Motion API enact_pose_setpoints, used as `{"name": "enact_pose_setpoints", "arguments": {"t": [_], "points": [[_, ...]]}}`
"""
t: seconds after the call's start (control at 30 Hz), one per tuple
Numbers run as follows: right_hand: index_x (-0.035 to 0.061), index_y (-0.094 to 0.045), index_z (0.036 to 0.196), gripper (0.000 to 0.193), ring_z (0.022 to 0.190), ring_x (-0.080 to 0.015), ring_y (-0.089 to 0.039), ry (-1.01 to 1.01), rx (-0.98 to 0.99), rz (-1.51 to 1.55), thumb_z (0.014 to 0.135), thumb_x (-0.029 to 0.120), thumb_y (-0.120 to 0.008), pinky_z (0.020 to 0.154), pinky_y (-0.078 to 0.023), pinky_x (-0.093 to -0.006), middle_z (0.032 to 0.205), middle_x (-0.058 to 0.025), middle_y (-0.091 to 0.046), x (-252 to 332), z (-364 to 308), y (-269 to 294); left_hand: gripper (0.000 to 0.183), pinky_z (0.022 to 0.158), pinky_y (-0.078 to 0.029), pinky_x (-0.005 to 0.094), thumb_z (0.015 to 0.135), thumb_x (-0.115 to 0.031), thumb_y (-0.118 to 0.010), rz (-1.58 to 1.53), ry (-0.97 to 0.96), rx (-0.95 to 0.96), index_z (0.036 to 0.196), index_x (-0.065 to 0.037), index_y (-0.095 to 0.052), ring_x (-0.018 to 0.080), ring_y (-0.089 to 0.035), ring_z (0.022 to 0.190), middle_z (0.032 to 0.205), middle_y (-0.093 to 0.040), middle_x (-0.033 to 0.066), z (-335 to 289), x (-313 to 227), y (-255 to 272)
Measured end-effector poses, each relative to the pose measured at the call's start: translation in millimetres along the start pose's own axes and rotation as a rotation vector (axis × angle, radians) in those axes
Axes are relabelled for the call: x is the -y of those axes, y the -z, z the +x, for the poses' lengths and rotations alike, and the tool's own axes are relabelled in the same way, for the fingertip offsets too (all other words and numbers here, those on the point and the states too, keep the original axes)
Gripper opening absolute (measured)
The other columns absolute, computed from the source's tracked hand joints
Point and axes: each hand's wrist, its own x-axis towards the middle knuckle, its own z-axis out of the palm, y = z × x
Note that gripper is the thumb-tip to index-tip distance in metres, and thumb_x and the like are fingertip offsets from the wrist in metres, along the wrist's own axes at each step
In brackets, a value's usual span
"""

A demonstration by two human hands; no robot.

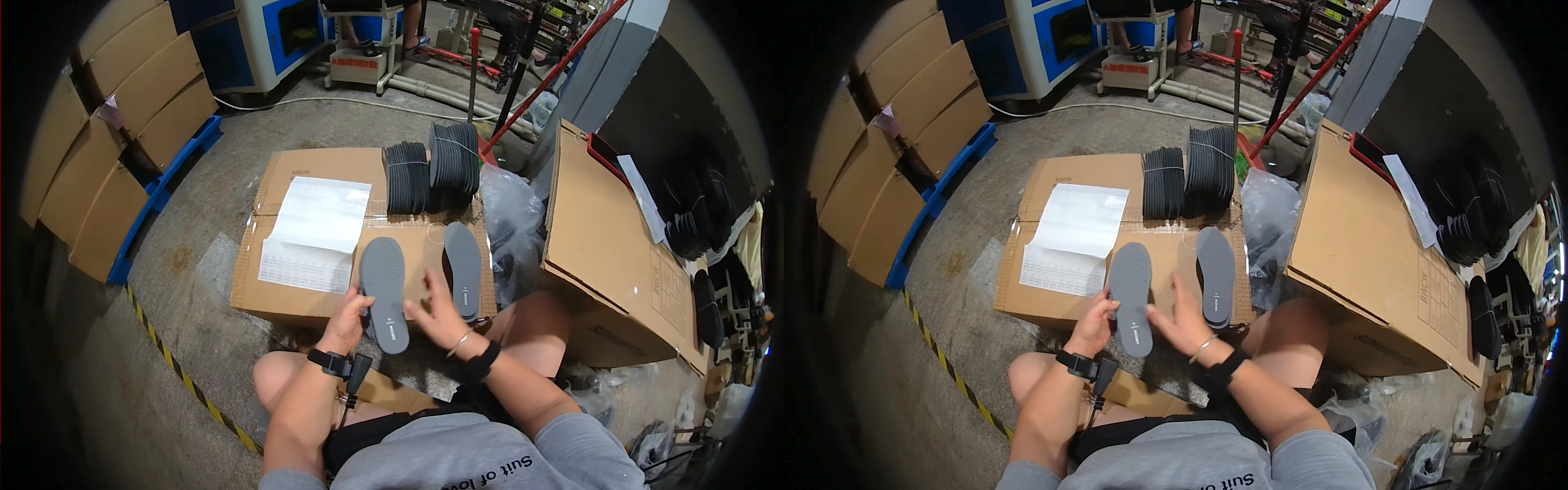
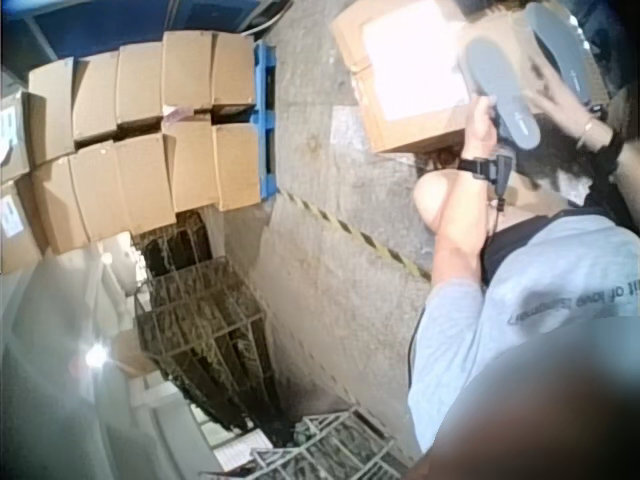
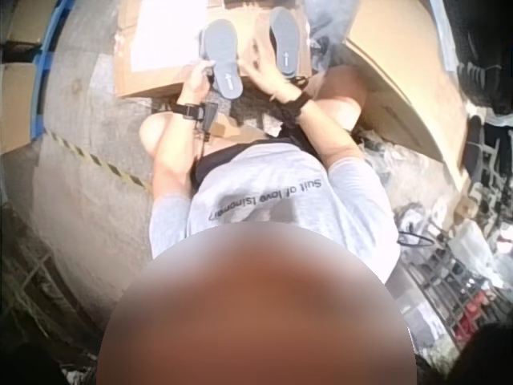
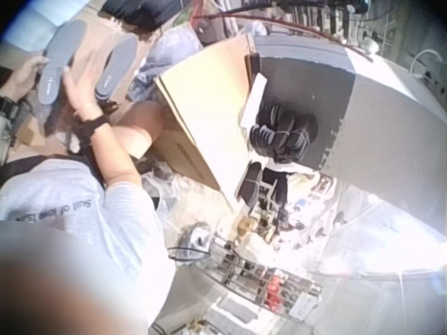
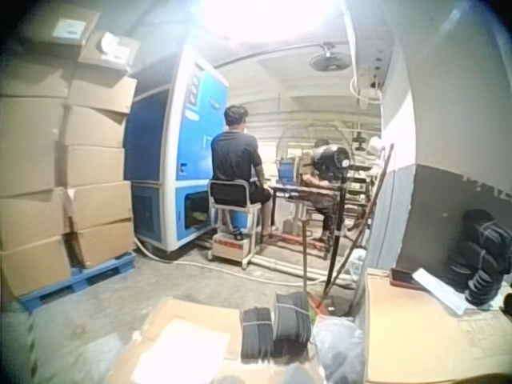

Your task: Sort and pair shoe insoles according to a production manifest in a factory environment.

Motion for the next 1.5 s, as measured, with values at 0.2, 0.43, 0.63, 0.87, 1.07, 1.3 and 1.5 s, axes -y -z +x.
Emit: {"name": "enact_pose_setpoints", "arguments": {"t": [0.2,0.43,0.63,0.87,1.07,1.3,1.5], "points": [[-0.0001,-0.024,0.13,0.057,0.104,-0.0192,-0.05,-0.339,0.159,0.721,0.085,0.015,-0.055,0.087,-0.044,-0.0291,0.116,-0.014,-0.047,17,13,-35,0.044,0.084,-0.041,0.0294,0.086,-0.024,-0.049,0.128,0.06,0.031,0.126,-0.008,-0.041,0.0143,-0.05,0.095,0.107,-0.053,0.0027,-6,0,-4],[-0.0027,-0.021,0.132,0.067,0.103,-0.022,-0.051,-0.357,-0.012,0.682,0.08,0.011,-0.06,0.088,-0.043,-0.0312,0.115,-0.0158,-0.05,-9,42,-29,0.059,0.088,-0.041,0.0407,0.074,-0.017,-0.066,1.561,-0.48,-0.525,0.125,0.001,-0.043,0.0355,-0.052,0.101,0.109,-0.055,0.0219,25,-79,73],[-0.0047,-0.015,0.135,0.076,0.109,-0.024,-0.048,-0.408,0.035,0.66,0.079,0.014,-0.063,0.091,-0.041,-0.0314,0.121,-0.0187,-0.046,-5,43,-30,0.054,0.09,-0.042,0.0372,0.071,-0.009,-0.066,1.268,-0.283,-0.644,0.119,0.0,-0.044,0.0333,-0.053,0.108,0.112,-0.056,0.022,50,-116,167],[-0.008,-0.012,0.134,0.079,0.112,-0.0255,-0.048,-0.414,0.124,0.582,0.079,0.016,-0.063,0.092,-0.04,-0.0315,0.124,-0.0214,-0.044,-8,56,-48,0.05,0.081,-0.046,0.0339,0.073,-0.002,-0.064,1.045,-0.225,-0.821,0.119,0.002,-0.043,0.0282,-0.06,0.09,0.097,-0.062,0.0168,70,-90,210],[-0.01,-0.029,0.128,0.064,0.105,-0.0236,-0.053,-0.317,0.108,0.539,0.079,0.016,-0.061,0.089,-0.042,-0.0299,0.115,-0.0211,-0.052,-11,75,-66,0.022,0.075,-0.048,0.0316,0.085,-0.001,-0.051,0.34,-0.33,-0.654,0.107,0.003,-0.054,0.0177,-0.06,0.084,0.093,-0.062,0.0105,4,-155,144],[-0.0075,-0.036,0.125,0.06,0.108,-0.0256,-0.05,-0.13,0.168,-0.367,0.08,0.023,-0.062,0.089,-0.042,-0.0303,0.113,-0.0201,-0.053,-7,91,-95,0.03,0.088,-0.045,0.0347,0.088,-0.005,-0.048,0.138,-0.561,-0.419,0.117,0.004,-0.047,0.0204,-0.058,0.098,0.111,-0.058,0.0136,-85,-186,86],[-0.0022,-0.032,0.13,0.056,0.111,-0.0197,-0.046,-0.033,0.185,0.431,0.089,0.028,-0.054,0.09,-0.04,-0.0303,0.125,-0.0174,-0.044,41,75,-64,0.032,0.09,-0.044,0.0352,0.088,-0.008,-0.052,0.04,-0.569,-0.25,0.118,0.002,-0.048,0.02,-0.058,0.1,0.112,-0.058,0.0118,-138,-171,36]]}}
